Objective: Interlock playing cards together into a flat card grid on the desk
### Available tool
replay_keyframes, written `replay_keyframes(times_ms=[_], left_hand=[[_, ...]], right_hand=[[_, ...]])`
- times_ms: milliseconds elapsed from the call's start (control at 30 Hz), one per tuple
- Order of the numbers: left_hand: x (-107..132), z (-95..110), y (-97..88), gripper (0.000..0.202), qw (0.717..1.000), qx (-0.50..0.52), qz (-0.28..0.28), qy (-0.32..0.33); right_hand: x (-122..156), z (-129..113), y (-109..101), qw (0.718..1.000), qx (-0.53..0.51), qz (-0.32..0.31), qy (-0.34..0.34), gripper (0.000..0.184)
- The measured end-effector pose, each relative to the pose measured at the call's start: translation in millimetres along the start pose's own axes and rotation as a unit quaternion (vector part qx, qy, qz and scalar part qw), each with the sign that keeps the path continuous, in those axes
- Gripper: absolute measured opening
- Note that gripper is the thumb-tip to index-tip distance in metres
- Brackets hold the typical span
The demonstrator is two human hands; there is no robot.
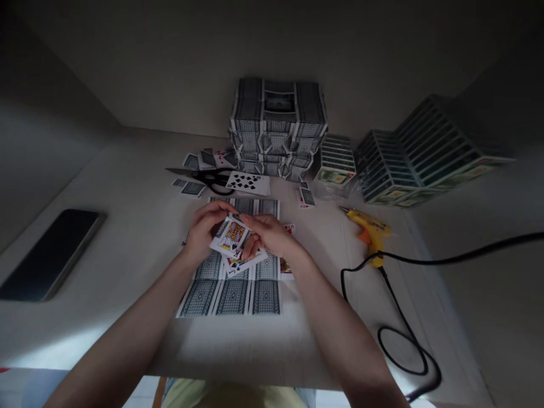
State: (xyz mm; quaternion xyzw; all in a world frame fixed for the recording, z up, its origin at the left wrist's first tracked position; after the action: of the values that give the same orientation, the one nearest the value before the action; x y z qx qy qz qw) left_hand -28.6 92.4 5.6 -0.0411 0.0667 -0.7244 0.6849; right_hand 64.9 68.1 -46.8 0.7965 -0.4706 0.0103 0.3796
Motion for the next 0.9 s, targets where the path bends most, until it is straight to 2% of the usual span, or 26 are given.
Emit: replay_keyframes(times_ms=[100, 200, 467, 700, 900], left_hand=[[-1, -7, -2.6, 0.018, 0.999, 0.002, 0.013, -0.046], [-1, -9, -3.5, 0.021, 0.998, -0.009, 0.021, -0.060], [-3, -12, -5.6, 0.028, 0.992, -0.111, 0.056, -0.021], [-4, -18, -9.0, 0.029, 0.990, -0.117, 0.079, -0.017], [-4, -13, -7.4, 0.032, 0.992, -0.101, 0.070, -0.017]], right_hand=[[-2, -5, -4, 0.998, 0.010, 0.037, -0.045, 0.041], [-2, -7, -6, 0.995, 0.036, 0.066, -0.068, 0.041], [0, -9, -2, 0.989, 0.078, 0.088, -0.095, 0.037], [0, -12, 4, 0.989, 0.076, 0.064, -0.110, 0.037], [4, -18, 1, 0.977, 0.107, 0.092, -0.158, 0.036]])
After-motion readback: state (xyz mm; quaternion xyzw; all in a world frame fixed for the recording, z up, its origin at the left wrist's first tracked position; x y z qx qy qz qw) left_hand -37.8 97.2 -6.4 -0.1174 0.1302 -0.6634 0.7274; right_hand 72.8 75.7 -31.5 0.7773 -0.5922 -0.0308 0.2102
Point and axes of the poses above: each hand's wrist, its own x-axis away from the middle knuckle, its own y-axis out of the palm, z = x × y, the point moved 10 cm from there along -x, towards the middle knuckle, and after that the axes turned 15 degrees about -x, right-handed, at the moved point
